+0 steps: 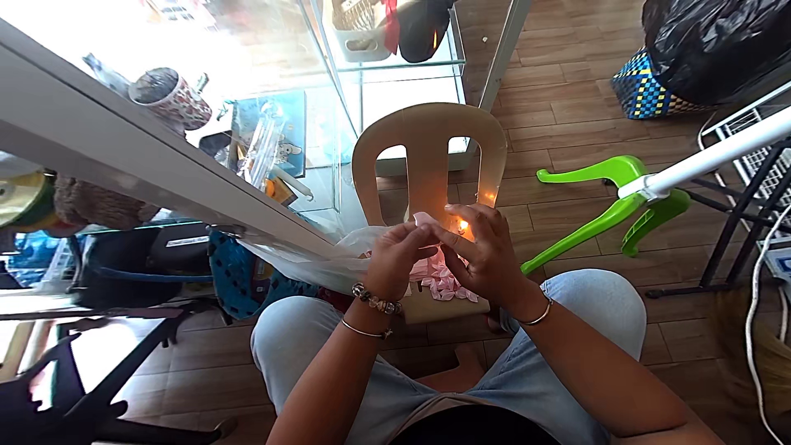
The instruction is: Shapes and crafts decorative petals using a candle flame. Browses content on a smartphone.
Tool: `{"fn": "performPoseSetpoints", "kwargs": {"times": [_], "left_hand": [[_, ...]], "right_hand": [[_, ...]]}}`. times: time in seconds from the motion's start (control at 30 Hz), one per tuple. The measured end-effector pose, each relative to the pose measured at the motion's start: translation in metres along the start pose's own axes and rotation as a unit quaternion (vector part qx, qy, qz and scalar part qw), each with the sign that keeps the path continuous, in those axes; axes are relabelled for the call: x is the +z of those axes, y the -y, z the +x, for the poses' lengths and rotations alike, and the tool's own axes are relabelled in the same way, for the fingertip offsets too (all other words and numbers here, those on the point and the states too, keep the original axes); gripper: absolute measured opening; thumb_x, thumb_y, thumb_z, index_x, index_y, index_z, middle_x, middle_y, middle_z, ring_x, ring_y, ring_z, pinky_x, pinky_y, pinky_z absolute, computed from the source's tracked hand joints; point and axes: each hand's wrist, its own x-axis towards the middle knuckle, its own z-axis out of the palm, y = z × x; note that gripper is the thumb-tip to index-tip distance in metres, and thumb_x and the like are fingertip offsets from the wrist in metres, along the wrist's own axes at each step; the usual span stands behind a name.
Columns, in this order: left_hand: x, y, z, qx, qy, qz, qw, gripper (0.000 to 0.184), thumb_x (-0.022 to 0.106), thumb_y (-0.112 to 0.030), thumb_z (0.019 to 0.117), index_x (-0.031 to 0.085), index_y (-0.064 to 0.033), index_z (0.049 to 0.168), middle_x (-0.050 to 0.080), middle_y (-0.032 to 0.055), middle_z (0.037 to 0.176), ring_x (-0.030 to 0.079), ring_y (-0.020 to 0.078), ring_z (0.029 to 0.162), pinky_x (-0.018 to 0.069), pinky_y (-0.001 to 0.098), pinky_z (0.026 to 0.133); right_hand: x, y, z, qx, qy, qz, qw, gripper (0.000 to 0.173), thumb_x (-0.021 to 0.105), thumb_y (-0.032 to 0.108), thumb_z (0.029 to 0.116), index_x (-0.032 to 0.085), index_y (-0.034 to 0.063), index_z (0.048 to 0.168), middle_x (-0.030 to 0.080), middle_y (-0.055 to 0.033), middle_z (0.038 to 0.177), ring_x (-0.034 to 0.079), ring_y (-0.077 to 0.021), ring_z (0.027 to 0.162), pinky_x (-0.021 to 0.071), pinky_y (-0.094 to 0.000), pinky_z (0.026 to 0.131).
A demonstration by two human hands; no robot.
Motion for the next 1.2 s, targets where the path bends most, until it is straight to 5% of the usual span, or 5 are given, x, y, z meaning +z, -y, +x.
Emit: {"fn": "performPoseSetpoints", "kwargs": {"times": [0.13,0.2,0.43,0.7,1.2], "left_hand": [[0.000,0.000,0.001,0.022,0.015,0.037,0.999,0.009,0.058,-0.008,0.1032,0.067,-0.0082,0.104,0.073,0.0019,0.094,0.072,0.0102,0.082,0.0609,0.0270,0.076],[0.002,0.002,0.001,0.056,0.022,0.089,0.994,0.007,0.061,-0.006,0.1016,0.068,-0.0067,0.104,0.073,0.0013,0.093,0.072,0.0091,0.082,0.0612,0.0270,0.075],[0.003,0.009,0.003,0.111,0.041,0.182,0.976,0.008,0.065,-0.006,0.0995,0.067,-0.0023,0.107,0.072,0.0021,0.090,0.070,0.0080,0.079,0.0611,0.0262,0.075],[-0.004,0.011,0.006,0.227,0.072,0.251,0.938,0.008,0.066,-0.004,0.0976,0.069,-0.0024,0.105,0.069,0.0017,0.100,0.067,0.0045,0.084,0.0586,0.0228,0.075],[-0.016,0.010,0.011,0.143,0.212,0.212,0.943,0.017,0.063,0.000,0.0965,0.070,-0.0035,0.112,0.064,0.0049,0.130,0.064,0.0115,0.111,0.0569,0.0295,0.092]], "right_hand": [[-0.009,0.003,0.003,0.181,-0.002,0.249,0.951,0.023,0.063,0.017,0.0959,0.076,0.0078,0.113,0.054,-0.0129,0.138,0.055,-0.0188,0.120,0.0493,-0.0341,0.099],[-0.012,0.003,0.006,0.281,0.004,0.334,0.900,0.022,0.066,0.018,0.0961,0.074,0.0081,0.114,0.051,-0.0070,0.139,0.059,-0.0075,0.102,0.0535,-0.0208,0.078],[-0.011,0.001,0.009,0.397,0.027,0.484,0.779,0.005,0.069,0.017,0.0959,0.072,0.0122,0.095,0.059,-0.0004,0.129,0.060,-0.0083,0.102,0.0546,-0.0257,0.083],[-0.021,0.002,0.014,0.474,0.115,0.629,0.605,0.011,0.054,0.012,0.1055,0.064,0.0080,0.107,0.066,-0.0021,0.100,0.066,-0.0120,0.092,0.0576,-0.0341,0.086],[-0.021,0.005,0.006,0.532,0.147,0.660,0.510,0.012,0.062,0.005,0.0992,0.060,0.0093,0.110,0.067,-0.0046,0.104,0.067,-0.0169,0.095,0.0576,-0.0383,0.087]]}}
